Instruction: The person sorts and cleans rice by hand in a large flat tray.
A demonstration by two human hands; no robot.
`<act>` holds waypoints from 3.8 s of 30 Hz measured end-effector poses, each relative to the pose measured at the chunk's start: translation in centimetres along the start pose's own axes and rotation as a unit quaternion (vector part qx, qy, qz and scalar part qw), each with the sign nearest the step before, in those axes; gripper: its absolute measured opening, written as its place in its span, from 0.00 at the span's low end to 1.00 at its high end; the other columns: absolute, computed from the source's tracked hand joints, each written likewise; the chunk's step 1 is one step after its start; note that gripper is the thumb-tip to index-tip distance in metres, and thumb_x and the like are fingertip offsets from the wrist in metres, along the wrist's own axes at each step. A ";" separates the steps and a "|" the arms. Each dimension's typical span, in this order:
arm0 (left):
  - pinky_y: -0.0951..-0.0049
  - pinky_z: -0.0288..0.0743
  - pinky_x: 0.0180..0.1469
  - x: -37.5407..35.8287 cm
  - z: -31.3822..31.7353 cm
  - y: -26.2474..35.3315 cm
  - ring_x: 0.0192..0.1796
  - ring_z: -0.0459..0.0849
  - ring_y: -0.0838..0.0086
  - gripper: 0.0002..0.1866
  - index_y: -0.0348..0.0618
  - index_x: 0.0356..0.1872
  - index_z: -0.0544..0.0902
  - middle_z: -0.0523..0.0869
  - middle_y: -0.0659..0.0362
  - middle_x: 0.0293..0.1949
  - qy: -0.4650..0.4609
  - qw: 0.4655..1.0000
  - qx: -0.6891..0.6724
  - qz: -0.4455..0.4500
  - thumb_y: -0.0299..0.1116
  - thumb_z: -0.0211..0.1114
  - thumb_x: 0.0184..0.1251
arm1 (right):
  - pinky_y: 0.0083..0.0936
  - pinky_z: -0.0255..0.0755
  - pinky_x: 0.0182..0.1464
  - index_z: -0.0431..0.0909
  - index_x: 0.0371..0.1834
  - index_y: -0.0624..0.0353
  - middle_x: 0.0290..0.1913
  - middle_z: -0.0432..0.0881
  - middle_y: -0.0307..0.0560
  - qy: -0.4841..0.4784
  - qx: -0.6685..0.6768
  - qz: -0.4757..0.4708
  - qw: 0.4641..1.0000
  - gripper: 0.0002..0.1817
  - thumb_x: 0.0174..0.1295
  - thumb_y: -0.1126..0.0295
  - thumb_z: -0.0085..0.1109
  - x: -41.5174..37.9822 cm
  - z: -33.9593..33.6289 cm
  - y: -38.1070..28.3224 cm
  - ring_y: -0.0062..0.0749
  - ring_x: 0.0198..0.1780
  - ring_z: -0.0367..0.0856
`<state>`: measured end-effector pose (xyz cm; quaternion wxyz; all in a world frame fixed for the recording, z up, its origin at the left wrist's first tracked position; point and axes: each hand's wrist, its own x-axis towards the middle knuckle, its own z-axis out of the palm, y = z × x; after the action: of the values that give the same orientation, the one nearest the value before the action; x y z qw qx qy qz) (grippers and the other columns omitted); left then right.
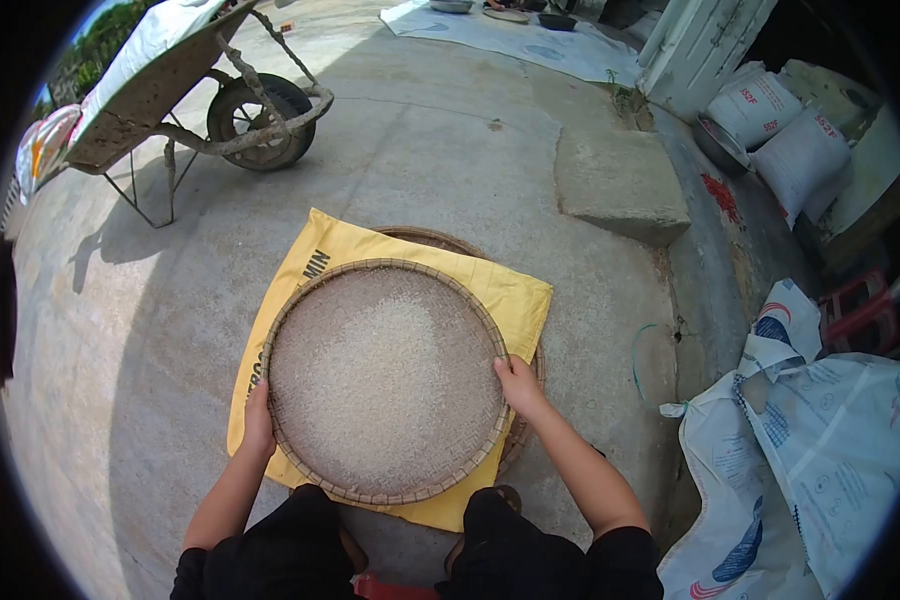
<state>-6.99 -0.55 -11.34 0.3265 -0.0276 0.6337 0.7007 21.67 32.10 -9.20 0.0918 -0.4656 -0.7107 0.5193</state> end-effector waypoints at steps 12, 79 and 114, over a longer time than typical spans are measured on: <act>0.70 0.69 0.54 -0.5 0.1 0.8 0.49 0.76 0.72 0.18 0.35 0.47 0.74 0.79 0.56 0.45 -0.034 0.999 -0.019 -0.016 0.42 0.50 0.71 | 0.23 0.68 0.45 0.73 0.44 0.69 0.38 0.77 0.43 -0.004 0.151 0.062 0.987 0.23 0.68 0.55 0.46 0.0 0.7 0.1 0.26 0.39 0.72; 0.58 0.66 0.62 -1.4 -2.5 -0.7 0.61 0.70 0.59 0.27 0.40 0.64 0.60 0.69 0.49 0.61 -0.084 0.972 -0.181 -0.122 0.47 0.46 0.71 | 0.15 0.66 0.30 0.73 0.34 0.57 0.27 0.75 0.34 -0.248 0.033 -0.020 0.968 0.06 0.64 0.67 0.53 3.2 4.4 -9.9 0.15 0.28 0.71; 0.63 0.70 0.54 0.8 1.5 4.0 0.52 0.76 0.63 0.23 0.37 0.57 0.70 0.77 0.50 0.51 0.014 0.908 0.366 0.205 0.36 0.59 0.63 | 0.27 0.68 0.52 0.68 0.56 0.67 0.49 0.77 0.46 -0.019 0.287 0.063 0.956 0.23 0.67 0.59 0.50 -1.9 1.6 1.6 0.29 0.48 0.74</act>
<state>-9.05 1.23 -7.97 0.1540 0.2150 0.8416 0.4710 22.58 29.67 -10.57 0.1753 -0.4531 -0.5025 0.7151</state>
